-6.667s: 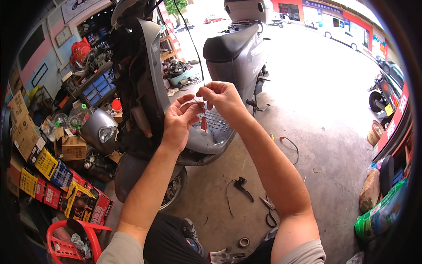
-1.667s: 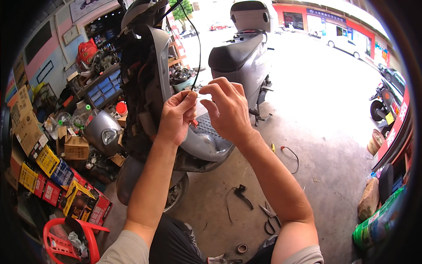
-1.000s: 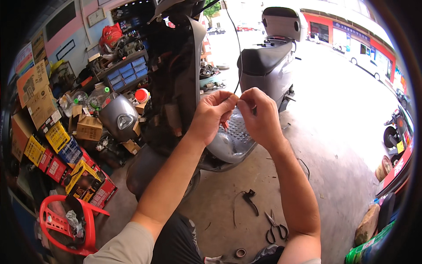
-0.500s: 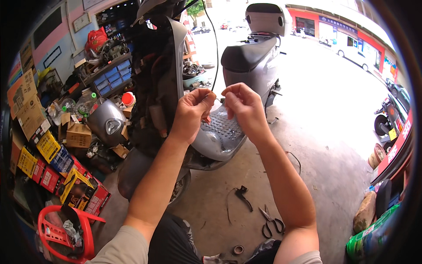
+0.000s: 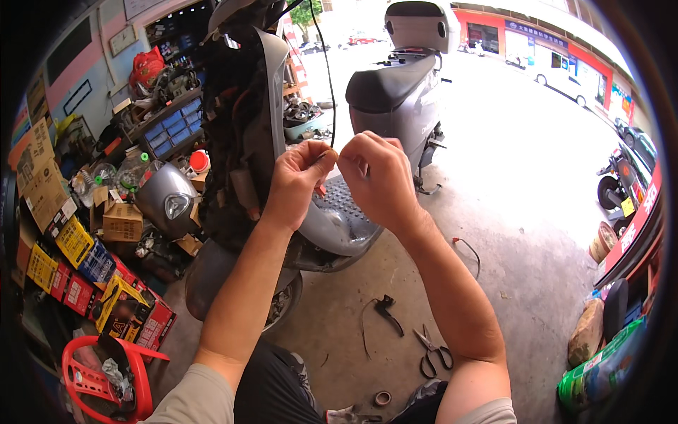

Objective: Connecting and taping electrical wires on a scooter/motorcycle.

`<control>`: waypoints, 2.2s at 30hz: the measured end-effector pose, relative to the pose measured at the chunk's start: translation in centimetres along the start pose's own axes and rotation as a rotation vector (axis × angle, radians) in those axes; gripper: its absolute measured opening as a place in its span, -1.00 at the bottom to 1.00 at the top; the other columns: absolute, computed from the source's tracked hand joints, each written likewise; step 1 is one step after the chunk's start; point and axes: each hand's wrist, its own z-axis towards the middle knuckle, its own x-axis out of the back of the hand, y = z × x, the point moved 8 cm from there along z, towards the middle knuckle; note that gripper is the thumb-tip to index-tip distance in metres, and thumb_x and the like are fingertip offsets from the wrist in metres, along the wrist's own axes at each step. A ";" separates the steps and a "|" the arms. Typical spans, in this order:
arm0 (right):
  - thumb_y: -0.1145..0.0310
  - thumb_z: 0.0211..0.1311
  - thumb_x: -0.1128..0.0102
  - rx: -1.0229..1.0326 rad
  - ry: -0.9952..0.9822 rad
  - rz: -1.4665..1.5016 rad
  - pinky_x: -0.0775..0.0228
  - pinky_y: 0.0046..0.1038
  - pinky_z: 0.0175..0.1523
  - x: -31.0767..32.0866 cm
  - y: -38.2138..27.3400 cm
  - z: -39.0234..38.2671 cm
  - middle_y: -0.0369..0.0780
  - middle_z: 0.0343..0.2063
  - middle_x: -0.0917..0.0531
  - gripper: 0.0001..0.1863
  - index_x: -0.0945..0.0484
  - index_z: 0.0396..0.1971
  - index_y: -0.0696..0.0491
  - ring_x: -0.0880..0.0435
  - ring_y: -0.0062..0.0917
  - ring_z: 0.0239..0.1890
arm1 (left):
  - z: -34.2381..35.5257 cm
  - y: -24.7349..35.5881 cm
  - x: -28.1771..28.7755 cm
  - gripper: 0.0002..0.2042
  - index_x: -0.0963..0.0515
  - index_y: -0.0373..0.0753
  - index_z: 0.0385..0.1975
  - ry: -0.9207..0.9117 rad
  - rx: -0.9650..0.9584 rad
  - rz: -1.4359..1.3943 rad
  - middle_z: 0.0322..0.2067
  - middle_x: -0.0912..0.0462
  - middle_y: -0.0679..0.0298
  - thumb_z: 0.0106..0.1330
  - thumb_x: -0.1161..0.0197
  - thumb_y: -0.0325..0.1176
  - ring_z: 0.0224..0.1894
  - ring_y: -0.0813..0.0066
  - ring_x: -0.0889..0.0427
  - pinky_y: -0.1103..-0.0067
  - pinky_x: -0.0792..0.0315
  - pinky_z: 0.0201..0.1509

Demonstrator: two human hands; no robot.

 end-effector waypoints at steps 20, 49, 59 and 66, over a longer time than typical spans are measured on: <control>0.54 0.06 -0.31 0.414 0.256 -0.312 -0.31 -0.38 -0.08 0.6 -2.2 -0.9 -0.28 -0.39 -0.57 -0.87 -0.55 -0.40 0.03 -0.57 -0.36 -0.38 | 0.0 -1.0 -0.5 -0.90 -0.57 -0.30 -0.27 -0.028 0.114 -0.333 -0.54 -0.41 0.47 0.39 -0.23 -0.40 -0.53 0.73 -0.26 0.71 -0.19 -0.42; 0.51 0.08 -0.31 0.368 0.160 -0.307 -0.29 -0.38 -0.05 0.6 -2.2 -1.0 -0.31 -0.47 -0.60 -0.89 -0.55 -0.42 0.02 -0.59 -0.39 -0.41 | -0.2 -0.6 -0.5 -0.88 -0.57 -0.26 -0.28 -0.026 0.134 -0.155 -0.59 -0.40 0.50 0.39 -0.25 -0.34 -0.58 0.77 -0.29 0.74 -0.27 -0.53; 0.47 0.21 -0.10 -0.660 -0.090 0.960 -0.36 -0.53 -0.25 -3.5 5.0 -2.0 -0.32 -0.52 -0.54 -0.93 -0.52 -0.42 0.14 -0.52 -0.62 -0.46 | -0.3 -0.3 0.1 -0.90 -0.56 -0.27 -0.25 0.062 0.070 -0.099 -0.56 -0.44 0.49 0.39 -0.23 -0.39 -0.58 0.78 -0.31 0.75 -0.28 -0.52; 0.57 0.03 -0.33 0.287 0.205 -0.196 -0.32 -0.37 -0.05 0.5 -1.6 -1.2 -0.29 -0.37 -0.58 -0.81 -0.55 -0.35 0.02 -0.59 -0.41 -0.33 | -0.1 -0.9 -0.3 -0.87 -0.56 -0.27 -0.30 -0.050 0.123 -0.231 -0.58 -0.39 0.47 0.39 -0.23 -0.34 -0.59 0.75 -0.27 0.74 -0.29 -0.54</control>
